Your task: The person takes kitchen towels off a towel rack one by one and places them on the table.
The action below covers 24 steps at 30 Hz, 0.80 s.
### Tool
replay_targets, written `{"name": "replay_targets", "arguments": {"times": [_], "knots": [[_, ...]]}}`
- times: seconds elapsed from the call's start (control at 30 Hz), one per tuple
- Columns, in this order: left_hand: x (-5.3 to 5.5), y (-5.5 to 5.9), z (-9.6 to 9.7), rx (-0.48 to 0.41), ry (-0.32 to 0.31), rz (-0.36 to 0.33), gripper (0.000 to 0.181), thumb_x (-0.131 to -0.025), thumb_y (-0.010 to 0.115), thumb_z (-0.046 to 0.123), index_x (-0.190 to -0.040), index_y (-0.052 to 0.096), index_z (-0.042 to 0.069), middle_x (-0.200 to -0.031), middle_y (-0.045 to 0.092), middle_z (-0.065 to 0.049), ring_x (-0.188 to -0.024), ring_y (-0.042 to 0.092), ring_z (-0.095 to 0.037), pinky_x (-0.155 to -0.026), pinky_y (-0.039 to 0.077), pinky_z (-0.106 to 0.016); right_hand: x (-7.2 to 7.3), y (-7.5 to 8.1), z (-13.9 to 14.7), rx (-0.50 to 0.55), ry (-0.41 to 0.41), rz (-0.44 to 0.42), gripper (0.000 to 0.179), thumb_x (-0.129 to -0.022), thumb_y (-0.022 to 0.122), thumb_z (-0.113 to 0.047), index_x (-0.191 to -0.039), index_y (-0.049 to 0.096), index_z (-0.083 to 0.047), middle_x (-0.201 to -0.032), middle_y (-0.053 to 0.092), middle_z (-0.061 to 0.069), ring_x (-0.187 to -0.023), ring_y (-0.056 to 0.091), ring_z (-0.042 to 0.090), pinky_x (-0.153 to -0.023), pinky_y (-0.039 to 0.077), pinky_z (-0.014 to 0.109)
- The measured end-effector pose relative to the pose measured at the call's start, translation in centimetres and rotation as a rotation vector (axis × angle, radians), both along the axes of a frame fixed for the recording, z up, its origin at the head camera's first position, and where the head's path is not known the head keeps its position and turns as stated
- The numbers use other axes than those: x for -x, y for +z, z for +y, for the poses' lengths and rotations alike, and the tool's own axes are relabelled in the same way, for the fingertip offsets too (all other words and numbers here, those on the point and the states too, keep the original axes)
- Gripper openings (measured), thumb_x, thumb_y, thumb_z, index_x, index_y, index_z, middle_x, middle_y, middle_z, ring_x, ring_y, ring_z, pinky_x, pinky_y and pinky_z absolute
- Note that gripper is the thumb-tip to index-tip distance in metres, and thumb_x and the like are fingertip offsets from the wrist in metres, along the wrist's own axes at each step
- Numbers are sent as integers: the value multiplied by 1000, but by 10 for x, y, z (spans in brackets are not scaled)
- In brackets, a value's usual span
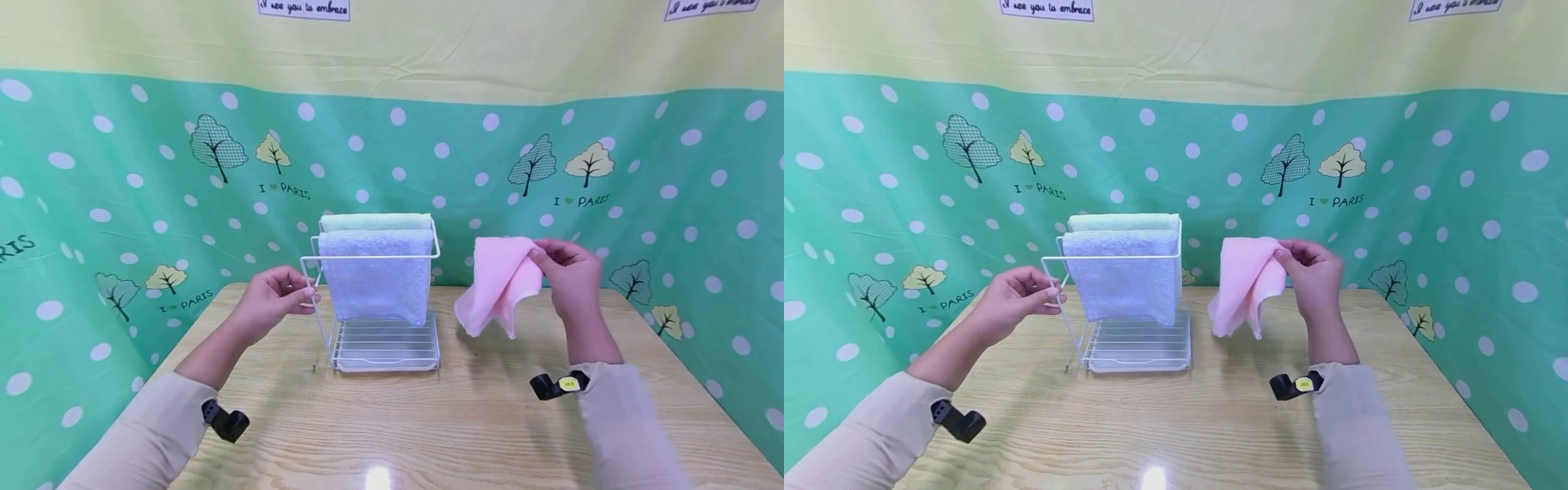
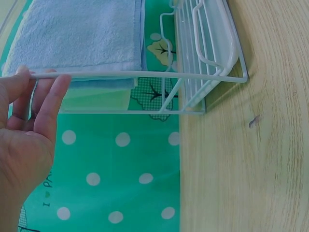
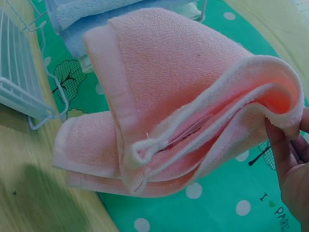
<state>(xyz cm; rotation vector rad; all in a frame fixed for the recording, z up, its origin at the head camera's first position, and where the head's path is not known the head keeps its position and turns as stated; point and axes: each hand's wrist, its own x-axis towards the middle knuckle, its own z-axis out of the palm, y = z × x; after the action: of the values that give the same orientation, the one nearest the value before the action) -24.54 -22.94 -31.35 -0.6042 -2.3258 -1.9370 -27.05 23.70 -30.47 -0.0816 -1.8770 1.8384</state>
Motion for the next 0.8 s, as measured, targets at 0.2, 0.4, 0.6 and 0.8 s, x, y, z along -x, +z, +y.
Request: {"name": "replay_targets", "arguments": {"times": [0.2, 0.4, 0.6, 0.8], "knots": [[0, -1, 0, 2, 5, 0, 22, -92, 68, 5, -98, 55, -12, -97, 69, -11, -89, 71, -25, -77, 60, -44, 5, -17, -5, -58, 11, -11, 28, -85, 77, -17, -109, 71, -3, -92, 68, 2, -85, 60, 16, -69, 58, 16], [1, -1, 1, -1, 8, 6, 12, -92, 66, 2, -95, 58, -6, -97, 69, -12, -89, 71, -26, -77, 60, -44, 9, -33, -6, -71, 32, -15, 27, -86, 76, -15, -108, 71, 0, -91, 68, 2, -83, 60, 15, -68, 58, 16], [0, 0, 0, 3, 11, 4, 18, -92, 66, 2, -98, 55, -11, -102, 65, -26, -88, 71, -25, -77, 60, -45, 11, -46, -5, -120, 7, -72, 28, -88, 74, -15, -111, 70, 0, -94, 64, 1, -87, 57, 14, -70, 57, 15], [1, 0, 1, 7, 14, -1, 20, -92, 67, 2, -99, 55, -12, -97, 70, -12, -89, 71, -27, -77, 61, -44, 9, -55, 0, -160, -23, -140, 29, -91, 71, -17, -115, 67, -2, -97, 62, 2, -88, 57, 14, -69, 57, 16]]}}
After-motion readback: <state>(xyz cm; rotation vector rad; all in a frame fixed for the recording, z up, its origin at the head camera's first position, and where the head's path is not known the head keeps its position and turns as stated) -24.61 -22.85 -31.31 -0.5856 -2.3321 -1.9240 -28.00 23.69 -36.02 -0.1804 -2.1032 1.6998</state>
